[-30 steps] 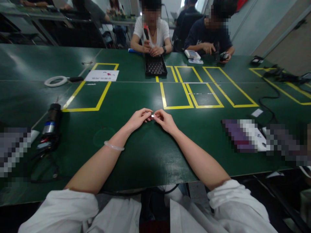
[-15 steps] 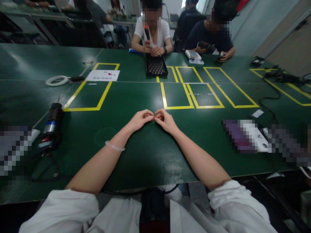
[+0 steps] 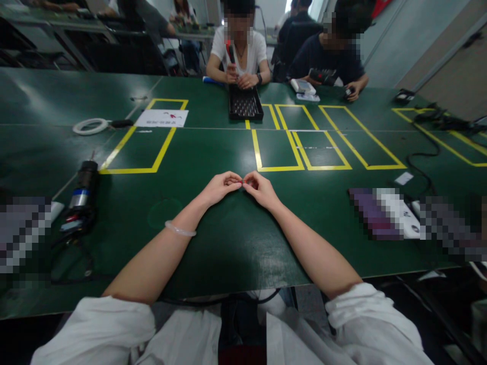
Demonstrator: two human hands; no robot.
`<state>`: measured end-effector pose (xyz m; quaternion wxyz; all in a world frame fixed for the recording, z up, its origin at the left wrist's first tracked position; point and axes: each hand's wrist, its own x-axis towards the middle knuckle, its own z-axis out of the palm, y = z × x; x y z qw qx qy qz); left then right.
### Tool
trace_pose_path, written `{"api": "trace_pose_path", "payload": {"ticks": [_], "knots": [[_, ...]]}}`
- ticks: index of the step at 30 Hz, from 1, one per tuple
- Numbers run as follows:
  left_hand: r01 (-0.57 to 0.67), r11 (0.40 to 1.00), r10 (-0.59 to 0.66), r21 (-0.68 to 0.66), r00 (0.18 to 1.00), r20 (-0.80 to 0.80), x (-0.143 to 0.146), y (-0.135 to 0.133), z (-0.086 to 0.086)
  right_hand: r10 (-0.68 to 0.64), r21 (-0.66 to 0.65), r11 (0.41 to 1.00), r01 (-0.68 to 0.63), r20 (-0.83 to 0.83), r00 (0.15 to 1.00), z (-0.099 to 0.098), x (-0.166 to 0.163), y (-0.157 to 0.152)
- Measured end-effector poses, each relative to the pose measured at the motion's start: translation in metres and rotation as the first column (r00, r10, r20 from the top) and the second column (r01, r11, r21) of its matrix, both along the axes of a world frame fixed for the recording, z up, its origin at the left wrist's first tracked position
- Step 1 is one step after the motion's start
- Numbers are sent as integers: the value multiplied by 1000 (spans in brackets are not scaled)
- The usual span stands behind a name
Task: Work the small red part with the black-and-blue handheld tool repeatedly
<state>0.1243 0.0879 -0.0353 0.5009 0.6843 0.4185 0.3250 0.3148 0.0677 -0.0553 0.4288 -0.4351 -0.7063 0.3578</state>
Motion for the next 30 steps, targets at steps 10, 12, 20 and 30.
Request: {"api": "trace_pose_path", "payload": {"ticks": [10, 12, 20, 30], "knots": [[5, 1000, -5, 4, 1000, -1, -1, 1, -2, -2, 26, 1000, 2, 1, 1000, -6, 0, 4], [2, 1000, -2, 2, 1000, 6, 0, 1, -2, -2, 42, 999, 1, 6, 1000, -7, 0, 4], [-1, 1000, 1, -11, 999, 49, 0, 2, -5, -7, 65, 998, 5, 38, 999, -10, 0, 6], [-1, 1000, 1, 1, 1000, 8, 1, 0, -3, -24, 169, 986, -8, 187, 982, -2, -2, 1]]}}
